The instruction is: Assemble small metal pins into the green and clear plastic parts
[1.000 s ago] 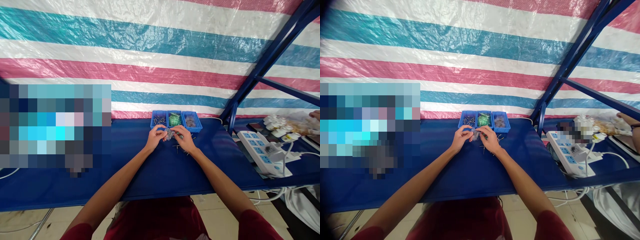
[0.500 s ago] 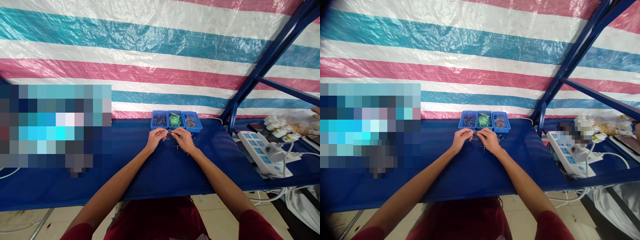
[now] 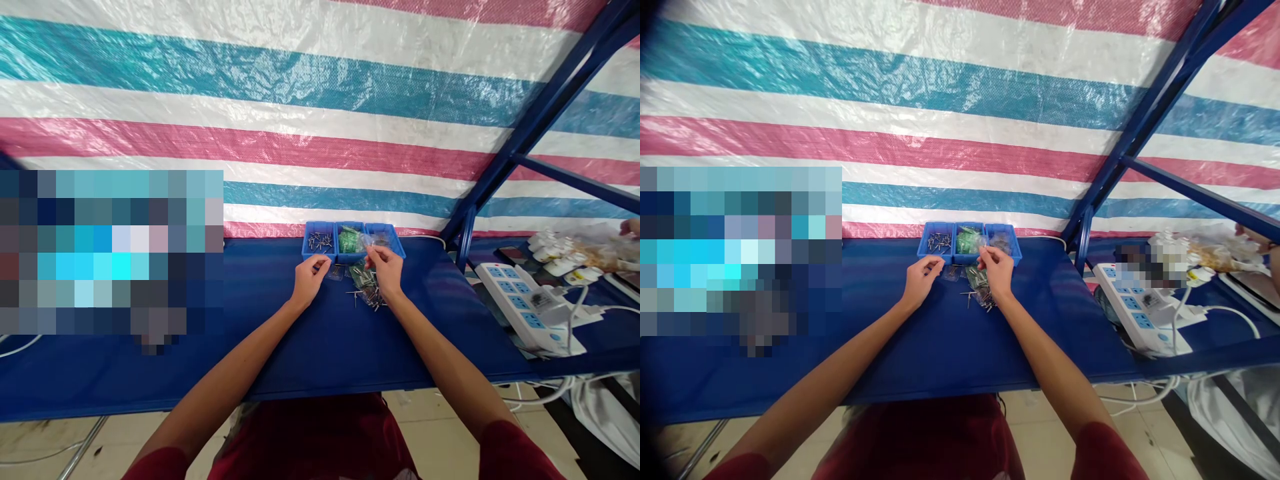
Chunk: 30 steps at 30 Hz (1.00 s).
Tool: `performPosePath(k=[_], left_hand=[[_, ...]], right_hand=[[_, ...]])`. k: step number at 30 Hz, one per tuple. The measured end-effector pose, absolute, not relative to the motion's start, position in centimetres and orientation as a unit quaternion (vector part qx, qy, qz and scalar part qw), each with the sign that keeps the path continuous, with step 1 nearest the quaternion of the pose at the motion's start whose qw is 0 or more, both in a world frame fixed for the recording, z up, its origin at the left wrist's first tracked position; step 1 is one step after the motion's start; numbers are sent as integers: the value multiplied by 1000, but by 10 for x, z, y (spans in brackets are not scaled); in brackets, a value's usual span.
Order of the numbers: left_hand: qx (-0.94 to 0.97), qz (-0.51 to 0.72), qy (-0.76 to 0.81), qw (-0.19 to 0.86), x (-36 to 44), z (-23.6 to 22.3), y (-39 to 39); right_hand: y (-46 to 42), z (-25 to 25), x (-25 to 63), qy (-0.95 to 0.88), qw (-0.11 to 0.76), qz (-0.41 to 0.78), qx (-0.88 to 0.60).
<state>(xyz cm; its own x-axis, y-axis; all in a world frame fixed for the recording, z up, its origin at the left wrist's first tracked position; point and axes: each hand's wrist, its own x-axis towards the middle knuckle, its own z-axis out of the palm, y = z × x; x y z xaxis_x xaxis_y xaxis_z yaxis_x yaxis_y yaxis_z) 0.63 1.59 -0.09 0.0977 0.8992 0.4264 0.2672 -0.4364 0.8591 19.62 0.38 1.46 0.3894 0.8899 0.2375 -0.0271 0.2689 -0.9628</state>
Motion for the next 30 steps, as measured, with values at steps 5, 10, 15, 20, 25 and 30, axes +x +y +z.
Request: performPosePath(k=[5, 10, 15, 20, 25, 30], left_hand=[[745, 461, 426, 226, 6, -5, 18], [789, 415, 402, 207, 7, -10, 20], [832, 371, 368, 189, 7, -9, 17], [869, 326, 336, 160, 8, -5, 11], [916, 214, 308, 140, 10, -2, 4], [936, 148, 293, 129, 16, 0, -1]], right_hand=[[13, 9, 206, -321, 713, 360, -508], [11, 11, 205, -363, 686, 325, -540], [3, 23, 209, -551, 498, 172, -647], [1, 33, 218, -632, 312, 121, -699], [-6, 35, 234, -720, 241, 133, -637], [-38, 12, 248, -774, 126, 118, -609]])
